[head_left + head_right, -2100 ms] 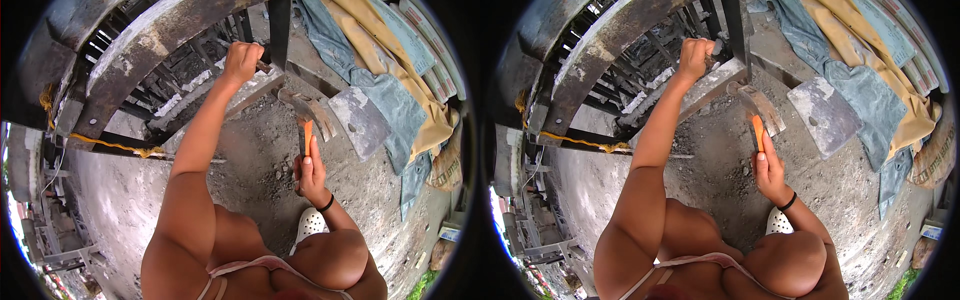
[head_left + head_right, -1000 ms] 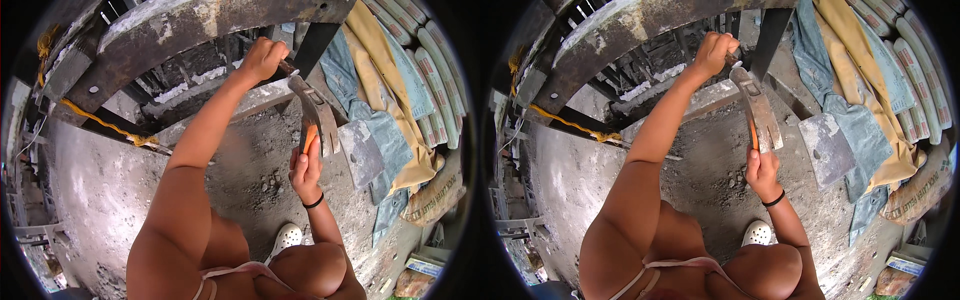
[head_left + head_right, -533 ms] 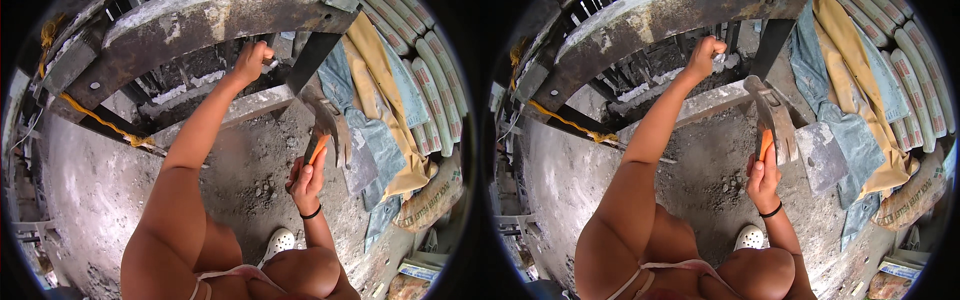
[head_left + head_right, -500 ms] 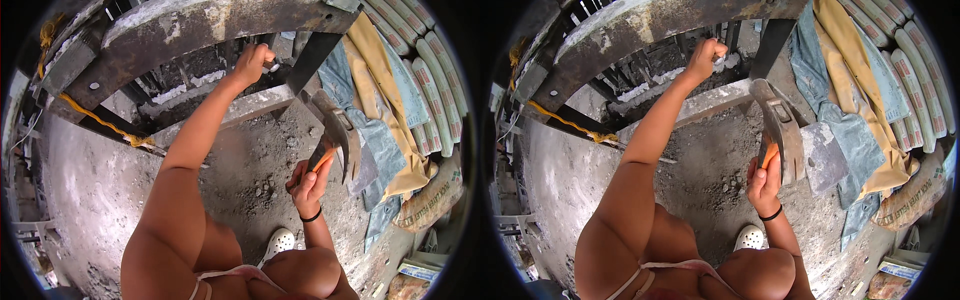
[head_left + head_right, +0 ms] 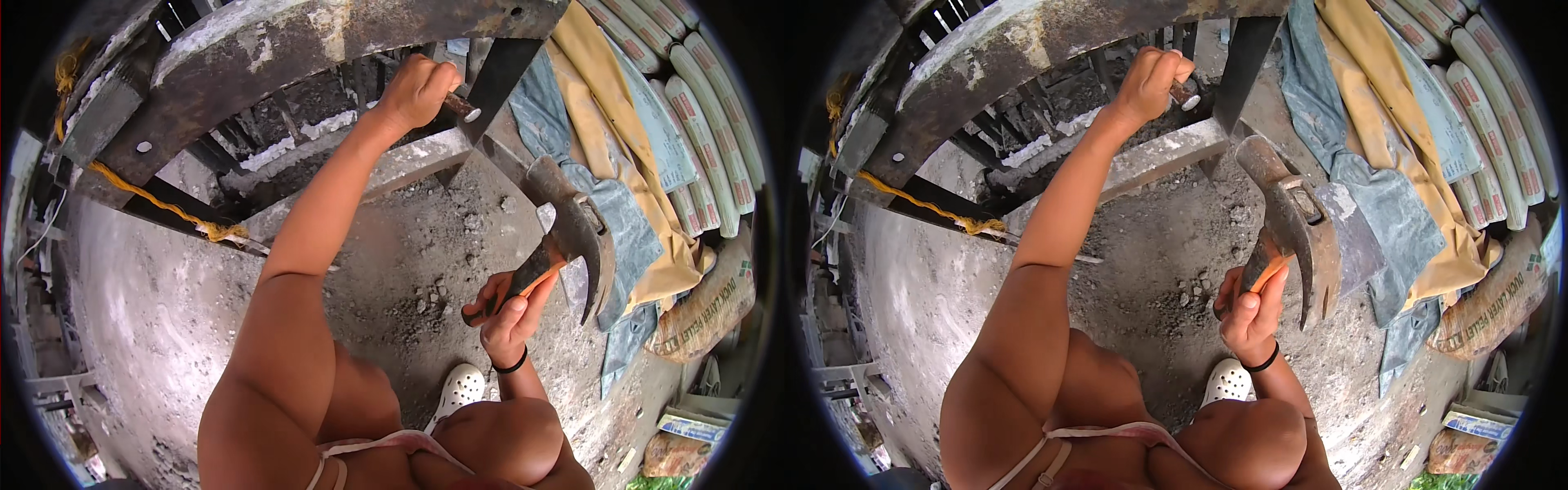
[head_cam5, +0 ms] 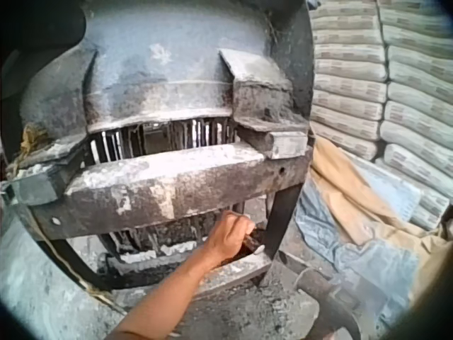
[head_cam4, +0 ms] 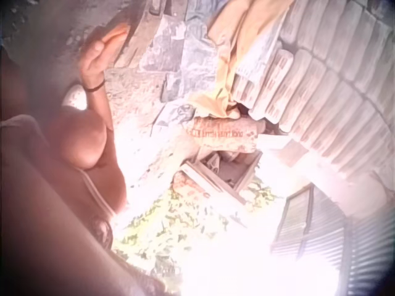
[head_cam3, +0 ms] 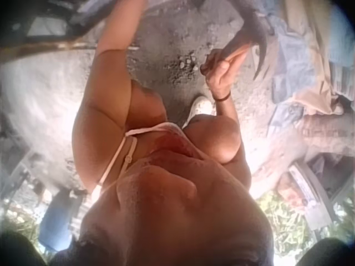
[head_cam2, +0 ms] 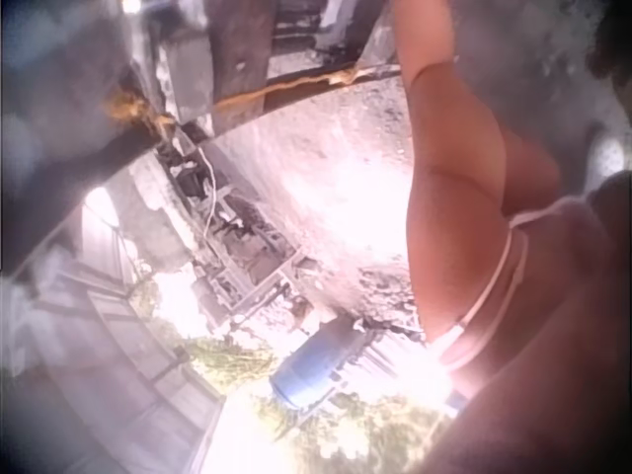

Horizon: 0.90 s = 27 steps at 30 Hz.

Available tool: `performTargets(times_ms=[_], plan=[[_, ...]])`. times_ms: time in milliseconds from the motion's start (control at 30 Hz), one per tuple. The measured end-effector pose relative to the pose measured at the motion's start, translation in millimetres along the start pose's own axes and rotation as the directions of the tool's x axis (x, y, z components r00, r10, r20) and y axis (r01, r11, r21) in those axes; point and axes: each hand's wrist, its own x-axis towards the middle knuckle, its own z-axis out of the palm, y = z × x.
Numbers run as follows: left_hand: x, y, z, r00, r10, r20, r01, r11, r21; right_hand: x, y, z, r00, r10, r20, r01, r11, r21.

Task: The person uses a hammer and chisel to break apart a concrete structure. They repeatedly strike the chisel against the concrete, causing pieces to break off and fall to the ground.

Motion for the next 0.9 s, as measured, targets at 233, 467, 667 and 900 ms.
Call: performTargets(times_ms=[233, 467, 667, 900], plan=[[-9, -8, -5, 0.997, 0.057, -0.053, -0.057, 0.998, -0.012, 4, -6, 7, 0.997, 0.057, 0.045, -0.058, 0.998, 0.019], [-8, -12, 0, 0.969, 0.153, -0.193, -0.148, 0.988, 0.042, -4, -1, 9, 0.975, 0.145, 0.168, -0.152, 0.988, 0.029], [-9, -18, 5, 0.928, 0.217, -0.304, -0.181, 0.973, 0.144, -5, 3, 10, 0.971, 0.079, 0.224, -0.080, 0.997, -0.005], [-8, -14, 11, 0.897, 0.175, -0.405, -0.093, 0.972, 0.214, 4, -12, 10, 0.993, 0.017, 0.118, -0.028, 0.995, 0.098]])
